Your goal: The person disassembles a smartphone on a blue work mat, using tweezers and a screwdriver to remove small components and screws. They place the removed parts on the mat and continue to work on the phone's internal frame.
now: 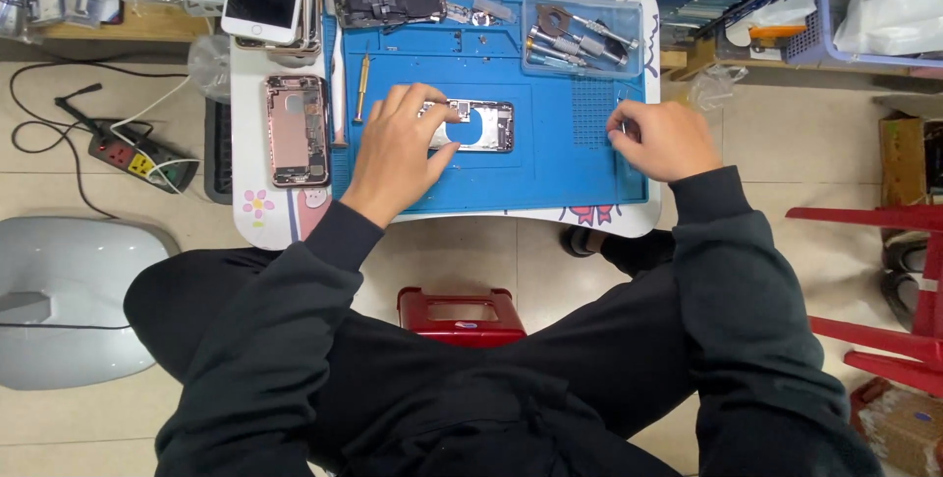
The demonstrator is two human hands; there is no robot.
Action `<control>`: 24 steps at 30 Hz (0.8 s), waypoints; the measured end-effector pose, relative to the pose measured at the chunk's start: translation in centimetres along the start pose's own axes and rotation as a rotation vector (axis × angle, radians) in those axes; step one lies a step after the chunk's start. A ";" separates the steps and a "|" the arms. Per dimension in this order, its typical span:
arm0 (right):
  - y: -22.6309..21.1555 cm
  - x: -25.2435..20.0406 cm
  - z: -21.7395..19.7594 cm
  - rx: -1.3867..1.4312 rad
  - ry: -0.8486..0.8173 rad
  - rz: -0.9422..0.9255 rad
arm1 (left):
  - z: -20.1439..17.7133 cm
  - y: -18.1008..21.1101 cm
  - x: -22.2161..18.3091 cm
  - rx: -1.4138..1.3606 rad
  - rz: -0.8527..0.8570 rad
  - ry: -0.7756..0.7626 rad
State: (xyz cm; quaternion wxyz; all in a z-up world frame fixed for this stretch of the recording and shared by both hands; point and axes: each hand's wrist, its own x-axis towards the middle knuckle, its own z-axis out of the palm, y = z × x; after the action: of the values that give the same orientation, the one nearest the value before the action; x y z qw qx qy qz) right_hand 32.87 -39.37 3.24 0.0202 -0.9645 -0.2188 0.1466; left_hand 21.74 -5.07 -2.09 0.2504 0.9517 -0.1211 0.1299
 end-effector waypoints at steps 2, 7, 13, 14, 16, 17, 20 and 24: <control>-0.3 0.3 -0.4 -0.003 -0.072 -0.004 | 0.2 0.0 -0.1 0.006 0.002 -0.007; 0.0 1.6 0.7 -0.096 -0.225 -0.043 | 0.8 -0.5 -0.6 0.012 0.001 -0.014; -0.4 3.0 1.6 -0.089 -0.304 -0.029 | 1.9 -0.8 -0.1 0.029 0.012 -0.033; -0.3 3.2 1.8 -0.087 -0.327 -0.019 | 2.2 -0.9 0.0 0.036 0.017 -0.040; -0.3 3.9 1.6 -0.089 -0.351 -0.009 | 2.7 -1.1 0.4 0.042 0.021 -0.045; -0.3 4.1 1.5 -0.097 -0.392 0.002 | 2.9 -1.2 0.4 0.036 0.025 -0.049; -0.5 5.0 0.4 -0.087 -0.445 0.028 | 3.2 -1.1 1.2 0.019 0.029 -0.064; -0.5 5.4 -2.0 0.043 -0.305 -0.043 | 3.1 -1.1 1.9 0.001 0.054 -0.090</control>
State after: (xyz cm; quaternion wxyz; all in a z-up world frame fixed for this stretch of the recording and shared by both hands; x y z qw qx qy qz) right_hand 37.91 -36.49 3.68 0.0103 -0.9254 -0.2369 0.2956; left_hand 24.46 -6.07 -4.58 0.2405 0.9532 -0.1577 0.0937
